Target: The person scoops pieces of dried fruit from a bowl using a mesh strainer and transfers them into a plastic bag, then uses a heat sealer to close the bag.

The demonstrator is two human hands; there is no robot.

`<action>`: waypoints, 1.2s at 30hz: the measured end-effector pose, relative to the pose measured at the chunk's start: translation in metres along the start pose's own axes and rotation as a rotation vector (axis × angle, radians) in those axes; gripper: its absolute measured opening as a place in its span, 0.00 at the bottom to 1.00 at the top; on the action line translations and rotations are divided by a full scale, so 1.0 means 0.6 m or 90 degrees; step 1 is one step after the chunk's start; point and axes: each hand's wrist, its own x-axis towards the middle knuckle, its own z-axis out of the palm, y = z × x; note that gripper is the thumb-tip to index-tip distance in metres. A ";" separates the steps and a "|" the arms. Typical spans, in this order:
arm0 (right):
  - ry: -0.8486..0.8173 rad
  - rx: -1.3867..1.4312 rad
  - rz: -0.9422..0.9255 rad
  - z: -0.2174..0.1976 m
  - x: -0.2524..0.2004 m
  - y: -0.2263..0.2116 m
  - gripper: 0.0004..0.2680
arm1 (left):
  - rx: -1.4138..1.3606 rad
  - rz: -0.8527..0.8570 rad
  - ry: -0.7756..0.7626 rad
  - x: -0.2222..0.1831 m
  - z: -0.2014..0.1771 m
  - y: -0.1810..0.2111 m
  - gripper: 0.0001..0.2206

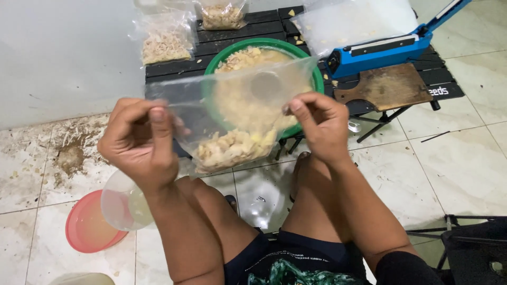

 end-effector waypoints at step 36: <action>0.203 -0.403 0.327 -0.695 0.200 0.299 0.04 | 0.054 -0.408 -0.454 -0.100 0.721 -0.347 0.10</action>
